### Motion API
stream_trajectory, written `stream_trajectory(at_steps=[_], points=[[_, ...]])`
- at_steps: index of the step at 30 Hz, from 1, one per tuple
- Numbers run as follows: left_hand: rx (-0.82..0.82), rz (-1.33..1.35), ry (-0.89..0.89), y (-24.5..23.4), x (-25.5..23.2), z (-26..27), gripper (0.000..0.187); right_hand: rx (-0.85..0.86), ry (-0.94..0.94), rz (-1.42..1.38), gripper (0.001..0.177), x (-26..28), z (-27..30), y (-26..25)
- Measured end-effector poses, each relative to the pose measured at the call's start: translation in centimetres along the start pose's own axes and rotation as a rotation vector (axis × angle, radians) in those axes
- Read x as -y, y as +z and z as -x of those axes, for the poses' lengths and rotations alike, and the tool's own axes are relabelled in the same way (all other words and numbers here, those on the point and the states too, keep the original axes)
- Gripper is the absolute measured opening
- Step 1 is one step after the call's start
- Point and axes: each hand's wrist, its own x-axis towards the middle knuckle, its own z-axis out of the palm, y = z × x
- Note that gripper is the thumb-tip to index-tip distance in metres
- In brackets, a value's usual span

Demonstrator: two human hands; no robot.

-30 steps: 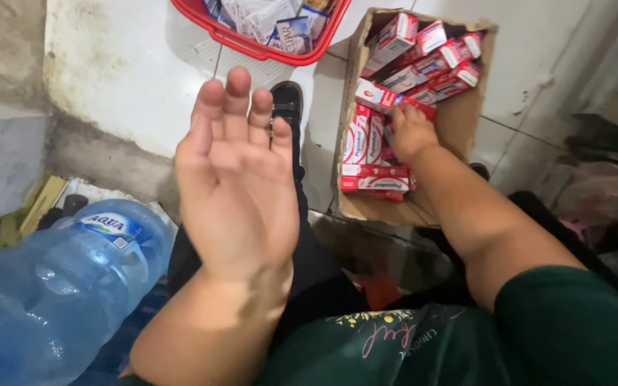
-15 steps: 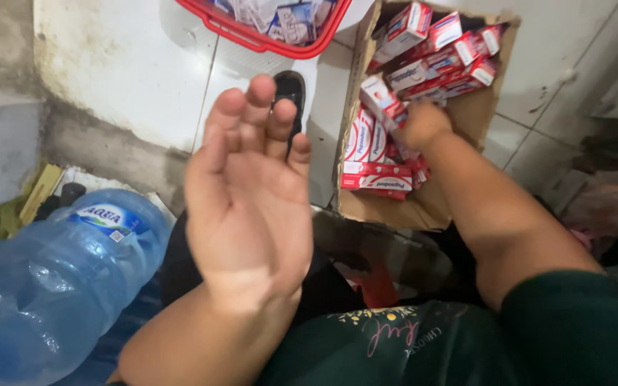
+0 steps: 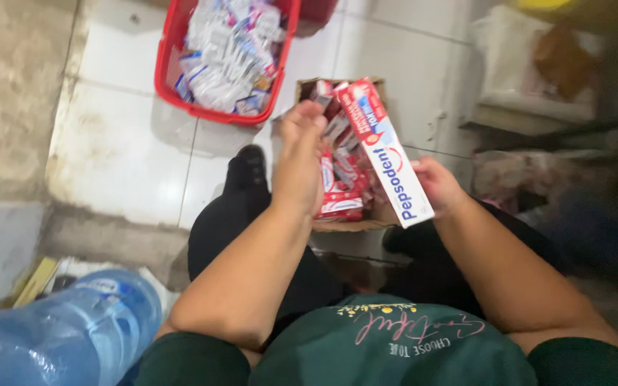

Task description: The person sits on the floor and unpacks toothbrushes and toothpaste boxes from a cardboard box. They place the toothbrushes into a green display box and arrange the toothpaste boxes on a nearby shelf.

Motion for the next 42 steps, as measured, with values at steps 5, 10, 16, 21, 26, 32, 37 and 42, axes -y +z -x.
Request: stream_trajectory(at_steps=[5, 10, 16, 21, 26, 32, 37, 42], points=[[0.548, -0.059, -0.401, 4.7, 1.5, 7.9, 0.076, -0.186, -0.406, 0.475, 0.079, -0.3, 6.8, 9.7], [0.797, -0.004, -0.281, 7.9, -1.2, 11.9, 0.082, -0.389, -0.388, 0.951, 0.076, 0.3, 12.7, 16.7], [0.95, -0.119, -0.465, 11.5, 0.4, 14.5, 0.086, -0.412, -0.959, 2.589, 0.063, 0.1, 22.0, 26.8], [1.231, -0.193, -0.713, 13.4, 2.8, 17.6, 0.083, -0.311, -0.23, 2.579, 0.053, -3.1, 26.6, 29.6], [1.312, -0.058, -0.744, 16.2, 3.0, 19.4, 0.089, -0.45, -0.24, 2.625, 0.051, -2.6, 32.3, 28.7], [1.212, -0.213, -0.642, 16.7, 2.9, 16.4, 0.089, -1.077, 0.018, 2.485, 0.054, 0.3, 41.1, 23.1], [1.093, -0.213, -0.685, 16.4, 5.1, 14.8, 0.078, -1.315, 0.31, 2.513, 0.052, 2.8, 46.8, 18.7], [1.092, -0.302, -0.714, 17.5, 6.6, 14.2, 0.067, -1.222, 0.146, 2.626, 0.046, 3.6, 48.8, 13.1]])
